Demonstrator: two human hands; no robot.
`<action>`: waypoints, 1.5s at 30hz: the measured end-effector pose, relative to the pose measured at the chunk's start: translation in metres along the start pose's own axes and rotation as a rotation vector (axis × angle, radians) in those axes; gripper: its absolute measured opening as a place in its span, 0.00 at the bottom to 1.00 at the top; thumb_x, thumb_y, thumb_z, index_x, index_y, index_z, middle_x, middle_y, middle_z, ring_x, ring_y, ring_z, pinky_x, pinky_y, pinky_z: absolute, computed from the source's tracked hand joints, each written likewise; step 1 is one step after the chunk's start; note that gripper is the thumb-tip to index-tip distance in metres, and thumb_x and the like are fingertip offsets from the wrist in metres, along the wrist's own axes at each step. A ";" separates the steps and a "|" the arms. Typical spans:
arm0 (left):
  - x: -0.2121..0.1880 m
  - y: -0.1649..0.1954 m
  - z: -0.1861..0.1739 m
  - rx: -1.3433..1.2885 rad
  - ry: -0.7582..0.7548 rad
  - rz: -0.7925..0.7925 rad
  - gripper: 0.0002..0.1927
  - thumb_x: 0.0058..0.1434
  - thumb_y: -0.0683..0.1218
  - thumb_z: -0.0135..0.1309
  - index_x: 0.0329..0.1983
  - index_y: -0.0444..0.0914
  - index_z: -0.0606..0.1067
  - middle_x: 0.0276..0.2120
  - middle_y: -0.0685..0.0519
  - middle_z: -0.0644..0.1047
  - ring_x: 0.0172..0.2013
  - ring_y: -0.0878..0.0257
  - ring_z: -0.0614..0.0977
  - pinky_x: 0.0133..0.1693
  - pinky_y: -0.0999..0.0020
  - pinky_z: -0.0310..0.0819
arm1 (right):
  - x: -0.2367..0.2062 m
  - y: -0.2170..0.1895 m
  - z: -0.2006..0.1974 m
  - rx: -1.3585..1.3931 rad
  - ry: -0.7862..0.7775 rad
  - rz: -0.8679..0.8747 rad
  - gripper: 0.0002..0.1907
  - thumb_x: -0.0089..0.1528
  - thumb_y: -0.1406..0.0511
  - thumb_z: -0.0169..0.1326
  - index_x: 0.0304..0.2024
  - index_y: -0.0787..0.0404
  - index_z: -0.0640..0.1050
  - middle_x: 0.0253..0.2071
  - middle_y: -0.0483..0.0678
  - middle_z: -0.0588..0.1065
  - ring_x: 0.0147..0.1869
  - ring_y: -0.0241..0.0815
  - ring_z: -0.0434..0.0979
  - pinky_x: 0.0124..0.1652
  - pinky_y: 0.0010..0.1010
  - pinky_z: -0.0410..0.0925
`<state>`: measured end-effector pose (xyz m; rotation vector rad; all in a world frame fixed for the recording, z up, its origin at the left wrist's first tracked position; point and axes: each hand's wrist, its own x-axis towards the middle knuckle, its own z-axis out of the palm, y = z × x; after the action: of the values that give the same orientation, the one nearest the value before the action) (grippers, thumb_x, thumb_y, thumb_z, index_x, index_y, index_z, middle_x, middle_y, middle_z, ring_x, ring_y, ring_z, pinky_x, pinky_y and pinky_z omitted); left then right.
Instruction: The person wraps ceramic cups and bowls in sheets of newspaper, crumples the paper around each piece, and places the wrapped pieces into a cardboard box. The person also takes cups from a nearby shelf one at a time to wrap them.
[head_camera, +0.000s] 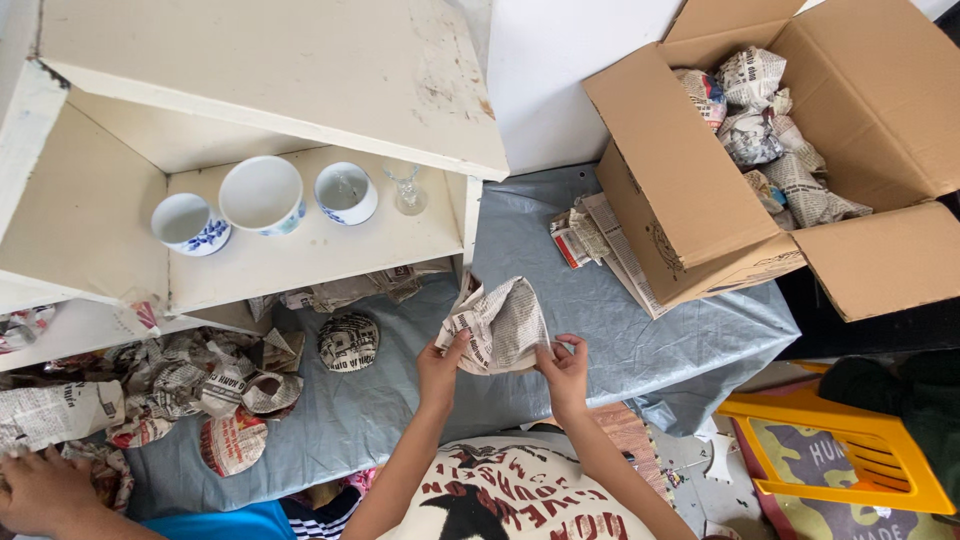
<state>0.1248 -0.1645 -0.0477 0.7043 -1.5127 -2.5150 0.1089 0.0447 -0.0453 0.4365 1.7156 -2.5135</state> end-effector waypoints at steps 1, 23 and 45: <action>-0.002 -0.001 0.007 0.040 -0.008 0.018 0.17 0.60 0.49 0.63 0.46 0.33 0.81 0.38 0.54 0.83 0.36 0.71 0.81 0.38 0.75 0.75 | 0.000 -0.009 0.001 -0.152 -0.029 -0.018 0.31 0.58 0.72 0.60 0.59 0.55 0.59 0.50 0.56 0.73 0.47 0.41 0.77 0.42 0.32 0.74; 0.015 -0.011 0.005 0.208 -0.160 0.091 0.17 0.68 0.47 0.56 0.56 0.34 0.74 0.49 0.49 0.80 0.44 0.64 0.82 0.44 0.67 0.78 | 0.065 -0.038 -0.069 -0.207 -0.116 0.021 0.17 0.68 0.59 0.55 0.51 0.66 0.80 0.48 0.48 0.81 0.50 0.33 0.77 0.50 0.27 0.70; -0.023 0.059 0.117 0.876 -0.374 0.935 0.55 0.51 0.65 0.64 0.71 0.31 0.54 0.67 0.32 0.57 0.68 0.36 0.55 0.65 0.38 0.41 | 0.102 -0.061 -0.058 0.422 -0.416 0.411 0.26 0.66 0.54 0.50 0.61 0.64 0.71 0.56 0.54 0.75 0.57 0.48 0.76 0.55 0.41 0.71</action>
<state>0.0848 -0.0918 0.0568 -0.4220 -2.3203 -1.2779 0.0098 0.1315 -0.0377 0.2293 0.8517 -2.4185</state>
